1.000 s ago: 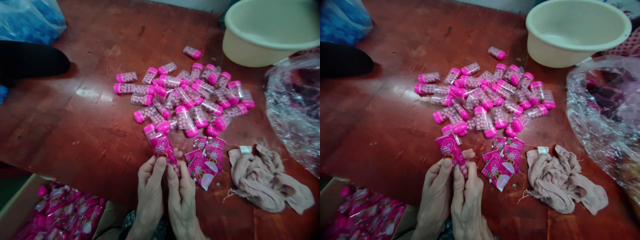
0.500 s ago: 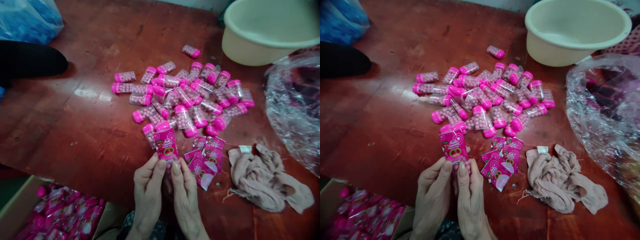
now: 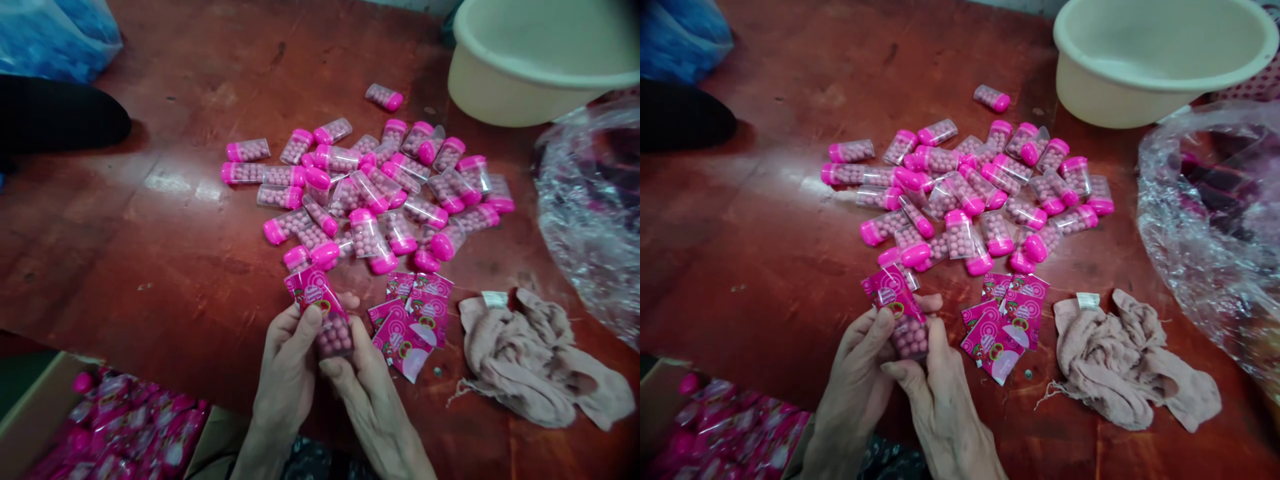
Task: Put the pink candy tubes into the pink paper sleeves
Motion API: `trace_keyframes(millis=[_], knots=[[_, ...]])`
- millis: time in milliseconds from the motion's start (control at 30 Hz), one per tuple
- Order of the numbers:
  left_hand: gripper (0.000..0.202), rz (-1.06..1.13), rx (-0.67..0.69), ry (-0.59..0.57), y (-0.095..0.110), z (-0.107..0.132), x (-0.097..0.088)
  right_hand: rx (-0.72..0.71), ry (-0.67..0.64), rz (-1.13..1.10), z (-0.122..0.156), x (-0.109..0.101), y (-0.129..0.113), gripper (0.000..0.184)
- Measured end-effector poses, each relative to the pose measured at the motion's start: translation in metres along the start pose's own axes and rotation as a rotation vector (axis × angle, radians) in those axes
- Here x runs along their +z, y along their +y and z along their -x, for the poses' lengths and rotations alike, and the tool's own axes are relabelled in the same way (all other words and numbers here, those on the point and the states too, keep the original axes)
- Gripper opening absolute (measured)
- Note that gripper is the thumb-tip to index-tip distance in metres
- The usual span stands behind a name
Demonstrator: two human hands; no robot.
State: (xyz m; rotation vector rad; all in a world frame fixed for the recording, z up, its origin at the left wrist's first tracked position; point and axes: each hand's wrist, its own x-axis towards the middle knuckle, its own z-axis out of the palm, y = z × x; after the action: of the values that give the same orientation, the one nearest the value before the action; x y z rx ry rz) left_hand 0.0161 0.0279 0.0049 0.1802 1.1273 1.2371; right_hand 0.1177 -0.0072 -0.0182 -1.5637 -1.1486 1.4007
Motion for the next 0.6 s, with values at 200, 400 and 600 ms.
trace_keyframes(millis=[200,400,600], knots=[[0.017,0.007,-0.173,0.047,-0.008,0.007,0.005,0.023,-0.193,-0.126,-0.009,0.001,-0.009,0.022],[0.022,-0.054,-0.184,-0.005,-0.013,0.011,0.005,0.116,-0.227,-0.268,-0.014,0.001,-0.008,0.027],[0.022,-0.077,-0.137,-0.046,-0.013,0.020,0.002,0.058,-0.235,-0.252,-0.008,0.001,-0.011,0.028]])
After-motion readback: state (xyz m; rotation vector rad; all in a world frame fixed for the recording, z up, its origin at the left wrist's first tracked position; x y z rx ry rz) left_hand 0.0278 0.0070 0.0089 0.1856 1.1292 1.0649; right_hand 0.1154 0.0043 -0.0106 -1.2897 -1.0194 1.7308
